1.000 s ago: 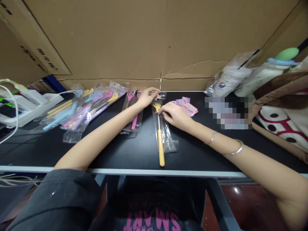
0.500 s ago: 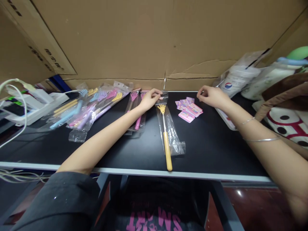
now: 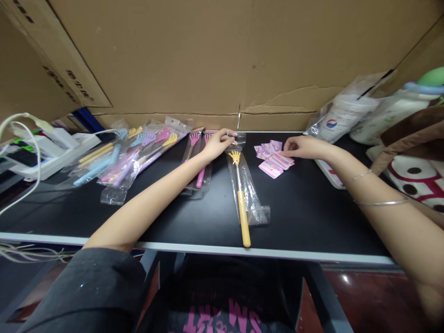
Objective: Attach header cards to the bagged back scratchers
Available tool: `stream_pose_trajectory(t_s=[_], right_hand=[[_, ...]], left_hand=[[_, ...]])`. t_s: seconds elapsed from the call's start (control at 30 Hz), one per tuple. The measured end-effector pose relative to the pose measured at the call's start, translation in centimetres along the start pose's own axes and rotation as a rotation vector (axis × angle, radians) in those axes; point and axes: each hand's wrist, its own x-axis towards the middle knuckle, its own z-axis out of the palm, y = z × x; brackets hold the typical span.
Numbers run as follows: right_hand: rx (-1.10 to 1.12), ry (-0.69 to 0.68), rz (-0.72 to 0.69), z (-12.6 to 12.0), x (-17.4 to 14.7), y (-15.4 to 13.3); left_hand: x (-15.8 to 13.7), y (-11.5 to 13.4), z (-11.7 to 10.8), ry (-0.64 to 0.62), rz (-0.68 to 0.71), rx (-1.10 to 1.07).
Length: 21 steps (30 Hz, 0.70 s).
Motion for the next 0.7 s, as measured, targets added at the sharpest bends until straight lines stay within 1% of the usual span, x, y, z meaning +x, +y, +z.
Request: stream_pose_trajectory(t_s=[0.17, 0.33, 0.57, 0.7], right_hand=[[0.097, 0.026, -0.034, 0.3, 0.1, 0.1], [0.248, 0.045, -0.088, 0.5, -0.1, -0.5], [0.463, 0.149, -0.166, -0.1, -0.5, -1.8], [0.511, 0.198, -0.184, 0.0, -0.7, -2.7]], left_hand=[[-0.1, 0.3, -0.1, 0.018, -0.023, 0.012], [0.0, 0.0, -0.2, 0.006, -0.002, 0.027], [0.2, -0.3, -0.2, 0.002, -0.004, 0.016], [0.0, 0.0, -0.1, 0.008, -0.021, 0.001]])
